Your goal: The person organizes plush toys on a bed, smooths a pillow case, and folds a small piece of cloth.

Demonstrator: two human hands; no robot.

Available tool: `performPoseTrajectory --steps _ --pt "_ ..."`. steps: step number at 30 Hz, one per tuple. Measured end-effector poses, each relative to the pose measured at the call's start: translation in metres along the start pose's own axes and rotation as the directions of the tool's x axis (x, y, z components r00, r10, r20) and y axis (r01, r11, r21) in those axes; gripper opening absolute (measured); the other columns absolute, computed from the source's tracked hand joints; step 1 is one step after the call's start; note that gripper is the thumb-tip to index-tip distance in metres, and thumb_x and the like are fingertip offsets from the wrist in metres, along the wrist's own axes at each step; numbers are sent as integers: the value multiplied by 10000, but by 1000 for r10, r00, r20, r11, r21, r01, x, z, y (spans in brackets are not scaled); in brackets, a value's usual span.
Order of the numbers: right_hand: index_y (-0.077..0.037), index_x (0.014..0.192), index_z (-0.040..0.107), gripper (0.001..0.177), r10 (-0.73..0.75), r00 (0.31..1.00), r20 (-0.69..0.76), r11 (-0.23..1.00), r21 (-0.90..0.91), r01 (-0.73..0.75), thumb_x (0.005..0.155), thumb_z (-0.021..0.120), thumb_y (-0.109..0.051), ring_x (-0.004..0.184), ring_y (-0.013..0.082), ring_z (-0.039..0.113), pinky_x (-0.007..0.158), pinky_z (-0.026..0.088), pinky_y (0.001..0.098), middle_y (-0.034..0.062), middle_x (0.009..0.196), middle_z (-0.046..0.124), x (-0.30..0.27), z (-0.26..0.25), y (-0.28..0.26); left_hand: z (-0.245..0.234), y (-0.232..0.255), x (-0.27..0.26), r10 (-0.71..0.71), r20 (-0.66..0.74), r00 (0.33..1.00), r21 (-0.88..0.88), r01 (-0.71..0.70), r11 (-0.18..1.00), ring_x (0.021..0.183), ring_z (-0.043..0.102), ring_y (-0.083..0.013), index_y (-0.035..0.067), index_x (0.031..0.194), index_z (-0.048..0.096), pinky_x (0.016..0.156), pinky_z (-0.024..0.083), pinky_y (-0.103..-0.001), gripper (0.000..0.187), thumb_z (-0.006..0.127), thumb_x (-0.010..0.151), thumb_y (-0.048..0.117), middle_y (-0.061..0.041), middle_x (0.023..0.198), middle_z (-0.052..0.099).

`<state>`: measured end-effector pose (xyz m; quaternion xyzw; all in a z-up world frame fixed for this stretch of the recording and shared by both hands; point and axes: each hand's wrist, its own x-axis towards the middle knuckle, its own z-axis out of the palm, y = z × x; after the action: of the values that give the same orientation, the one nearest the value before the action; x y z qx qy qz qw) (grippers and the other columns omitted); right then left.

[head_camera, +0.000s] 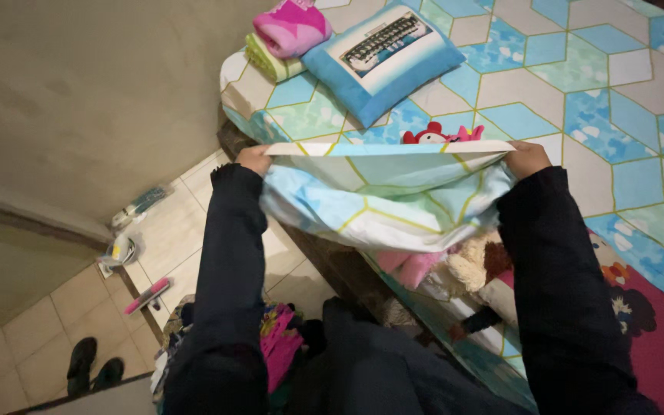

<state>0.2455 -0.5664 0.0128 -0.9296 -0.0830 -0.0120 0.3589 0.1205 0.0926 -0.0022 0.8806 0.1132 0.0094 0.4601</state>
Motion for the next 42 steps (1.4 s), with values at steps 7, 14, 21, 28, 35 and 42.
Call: performPoseTrajectory --steps 7,14,21,28,35,42 --pt "-47 1199 705 322 302 953 32 449 877 -172 931 542 -122 970 214 704 803 555 348 74 1094 756 -36 -28 -40 49 -1 44 89 -83 993 -581 -121 805 1111 645 -157 18 1293 680 957 485 -263 427 515 902 60 -91 1203 722" --pt "-16 1138 694 309 287 957 32 269 956 -112 852 577 -33 916 201 731 802 601 332 69 1028 762 -57 -2 -51 139 60 12 192 31 981 -144 -186 972 945 736 -240 37 1142 746 877 557 -381 617 879 718 465 -127 1020 777" --pt "-86 1030 817 248 195 891 -411 965 -81 -249 830 744 -213 872 368 705 801 554 463 182 910 747 -91 -33 -6 150 27 32 19 -397 917 -20 -29 999 1037 721 -274 109 1205 743 926 547 -374 433 656 796 223 -159 1124 760" --pt "-115 1115 797 294 297 853 -429 955 115 -274 844 718 -198 919 371 697 830 540 453 189 985 735 -95 -53 51 151 48 48 186 200 962 -347 -108 932 1072 682 -196 73 1231 709 944 504 -303 371 636 927 272 -72 1115 754" --pt "-110 1213 740 421 370 923 -105 689 698 -197 794 735 -145 956 315 706 851 540 415 162 1067 732 -111 -67 80 155 64 24 207 246 947 301 -278 912 1062 682 -316 72 1171 760 924 527 -405 418 711 846 332 -158 1097 738" --pt "-107 1196 718 432 207 978 -22 949 -239 -206 779 798 -188 940 319 698 821 543 417 158 1032 743 -155 -46 35 163 19 59 175 -105 979 -436 -203 877 1066 690 -215 20 1180 731 943 528 -353 330 602 900 139 -119 1131 758"
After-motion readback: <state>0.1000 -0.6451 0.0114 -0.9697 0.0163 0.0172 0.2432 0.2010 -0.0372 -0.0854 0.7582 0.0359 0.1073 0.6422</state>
